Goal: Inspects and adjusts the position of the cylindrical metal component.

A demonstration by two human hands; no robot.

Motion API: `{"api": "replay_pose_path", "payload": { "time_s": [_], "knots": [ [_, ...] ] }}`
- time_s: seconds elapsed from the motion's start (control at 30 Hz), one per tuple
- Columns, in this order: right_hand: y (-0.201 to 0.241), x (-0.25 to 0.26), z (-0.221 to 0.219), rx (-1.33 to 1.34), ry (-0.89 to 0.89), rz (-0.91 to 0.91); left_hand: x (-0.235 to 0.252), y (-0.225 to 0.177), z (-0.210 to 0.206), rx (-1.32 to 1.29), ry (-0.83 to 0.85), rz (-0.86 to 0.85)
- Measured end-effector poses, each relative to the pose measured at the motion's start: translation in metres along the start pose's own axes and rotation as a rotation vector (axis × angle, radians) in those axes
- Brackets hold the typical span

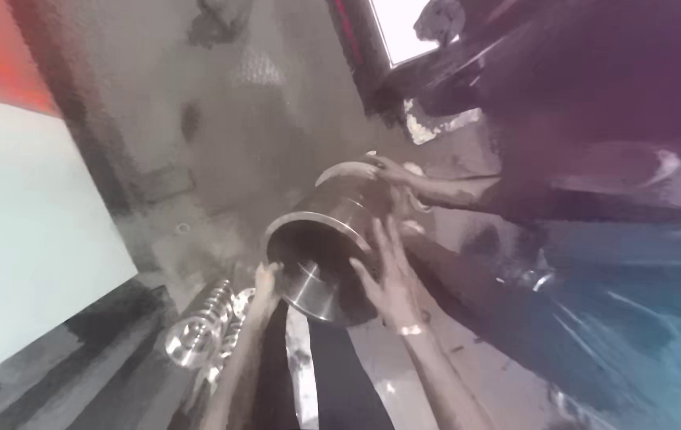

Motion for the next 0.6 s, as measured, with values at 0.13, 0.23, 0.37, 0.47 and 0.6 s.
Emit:
{"api": "replay_pose_path", "payload": {
  "time_s": [0.13, 0.23, 0.37, 0.47, 0.6],
  "knots": [
    [-0.077, -0.081, -0.032, 0.286, -0.218, -0.452, 0.003, -0.006, -0.016, -0.019, -0.017, 0.014],
    [-0.079, -0.083, -0.046, 0.295, -0.304, -0.53, 0.002, -0.013, -0.016, 0.089, -0.079, -0.004],
    [-0.071, -0.079, -0.04, 0.207, -0.213, -0.573, 0.007, -0.035, -0.01, 0.287, 0.077, 0.013],
    [-0.053, -0.055, -0.028, 0.075, 0.021, -0.703, 0.033, -0.115, -0.039, 0.726, 0.432, -0.222],
    [-0.026, -0.037, -0.039, -0.03, -0.124, -0.474, 0.047, -0.171, -0.088, 0.85, 0.657, -0.569]
  ]
}}
Point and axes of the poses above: each hand's wrist, its own x-axis towards the middle knuckle, its own z-axis out of the back of the hand, y = z × x, the point moved 9 cm from there along x, towards the middle knuckle
